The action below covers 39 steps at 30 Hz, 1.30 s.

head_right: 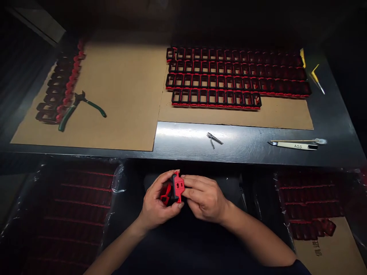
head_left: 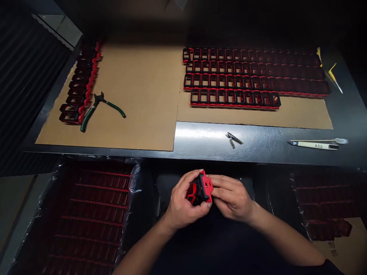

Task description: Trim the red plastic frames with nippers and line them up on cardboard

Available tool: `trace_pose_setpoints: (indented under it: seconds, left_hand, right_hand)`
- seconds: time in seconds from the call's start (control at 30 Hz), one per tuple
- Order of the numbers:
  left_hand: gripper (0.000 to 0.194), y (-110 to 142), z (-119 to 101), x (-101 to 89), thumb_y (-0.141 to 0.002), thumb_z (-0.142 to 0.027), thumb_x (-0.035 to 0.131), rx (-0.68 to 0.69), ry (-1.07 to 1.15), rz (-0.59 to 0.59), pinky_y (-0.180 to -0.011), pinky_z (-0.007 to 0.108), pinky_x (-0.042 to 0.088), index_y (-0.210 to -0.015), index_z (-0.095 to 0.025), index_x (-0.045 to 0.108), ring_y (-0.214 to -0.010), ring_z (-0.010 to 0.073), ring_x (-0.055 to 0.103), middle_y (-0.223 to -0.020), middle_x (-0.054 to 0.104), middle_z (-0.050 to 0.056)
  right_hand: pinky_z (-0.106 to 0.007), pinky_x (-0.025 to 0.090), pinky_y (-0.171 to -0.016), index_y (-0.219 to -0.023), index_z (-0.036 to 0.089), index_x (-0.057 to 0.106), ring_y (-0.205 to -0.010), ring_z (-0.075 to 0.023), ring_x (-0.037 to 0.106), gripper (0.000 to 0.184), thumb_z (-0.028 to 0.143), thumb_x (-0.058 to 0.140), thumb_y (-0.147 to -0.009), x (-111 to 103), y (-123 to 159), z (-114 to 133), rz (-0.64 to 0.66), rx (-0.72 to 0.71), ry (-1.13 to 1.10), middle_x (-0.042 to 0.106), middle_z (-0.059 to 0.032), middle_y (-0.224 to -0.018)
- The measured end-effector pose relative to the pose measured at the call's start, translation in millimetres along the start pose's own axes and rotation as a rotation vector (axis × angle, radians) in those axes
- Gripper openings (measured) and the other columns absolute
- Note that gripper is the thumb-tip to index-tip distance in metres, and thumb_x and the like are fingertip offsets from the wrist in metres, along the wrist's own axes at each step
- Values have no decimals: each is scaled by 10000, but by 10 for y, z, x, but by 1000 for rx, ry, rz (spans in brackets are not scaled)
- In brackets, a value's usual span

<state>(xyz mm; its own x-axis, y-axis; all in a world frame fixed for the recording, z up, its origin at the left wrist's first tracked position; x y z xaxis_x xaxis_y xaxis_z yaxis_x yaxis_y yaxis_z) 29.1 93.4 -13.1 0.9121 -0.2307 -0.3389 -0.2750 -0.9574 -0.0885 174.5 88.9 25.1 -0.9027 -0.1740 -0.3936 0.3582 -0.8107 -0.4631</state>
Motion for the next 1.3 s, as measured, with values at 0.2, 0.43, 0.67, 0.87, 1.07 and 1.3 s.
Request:
trace_pose_setpoints:
  seconds: [0.2, 0.43, 0.67, 0.87, 1.07, 1.3]
  left_hand:
    - [687, 74, 96, 12, -767, -359, 752, -13, 149, 32, -945, 444, 603, -1394, -210, 515, -1149, 295, 667, -1308, 588, 151]
    - [693, 34, -68, 41, -805, -378, 745, 55, 117, 50, -968, 436, 584, -1431, -229, 488, -1150, 277, 635, -1283, 566, 142]
    - [772, -7, -203, 134, -795, -327, 787, 120, 66, 164, -934, 453, 607, -1475, -227, 436, -1154, 295, 652, -1297, 588, 168]
    - [798, 28, -205, 152, -798, -291, 787, 164, 69, 198, -947, 470, 602, -1500, -229, 414, -1185, 306, 643, -1322, 591, 185]
    - [754, 64, -179, 112, -841, -317, 760, 183, 92, 159, -969, 480, 594, -1504, -228, 412, -1221, 299, 623, -1335, 590, 189]
    - [759, 67, -184, 111, -840, -310, 770, 199, 106, 148, -972, 469, 591, -1504, -209, 418, -1226, 296, 619, -1338, 593, 197]
  right_hand:
    - [-454, 542, -875, -1195, 150, 693, -996, -303, 627, 404, 405, 765, -889, -881, -170, -746, -233, 324, 772, 690, -124, -1102]
    - [-312, 530, -720, -1073, 174, 725, -761, -183, 652, 163, 297, 694, -970, -816, -25, -566, -138, 291, 552, 712, -48, -916]
    - [-269, 567, -696, -1096, 160, 701, -829, -165, 691, 133, 209, 716, -974, -358, 260, 202, 60, 203, 75, 715, -79, -1009]
    - [-267, 547, -627, -978, 169, 751, -725, -143, 658, 59, 221, 726, -967, -286, 231, 264, 94, 162, 199, 720, -88, -1051]
    - [-263, 526, -603, -974, 169, 748, -697, -138, 633, 53, 217, 726, -967, -283, 201, 298, 100, 144, 210, 721, -89, -1049]
    - [-261, 521, -596, -975, 160, 751, -700, -138, 624, 65, 217, 719, -973, -265, 184, 311, 113, 137, 200, 722, -91, -1043]
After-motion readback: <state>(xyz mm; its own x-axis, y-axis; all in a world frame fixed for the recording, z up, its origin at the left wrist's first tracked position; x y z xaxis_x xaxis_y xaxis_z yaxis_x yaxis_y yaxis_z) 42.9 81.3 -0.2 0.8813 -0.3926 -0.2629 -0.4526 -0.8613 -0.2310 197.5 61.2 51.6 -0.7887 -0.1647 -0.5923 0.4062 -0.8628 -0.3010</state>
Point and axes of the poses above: each hand's wrist, its own y-axis away from the middle knuckle, its own x-axis out of the palm, z = x × y, the point moved 9 cm from there along -y, towards the middle knuckle
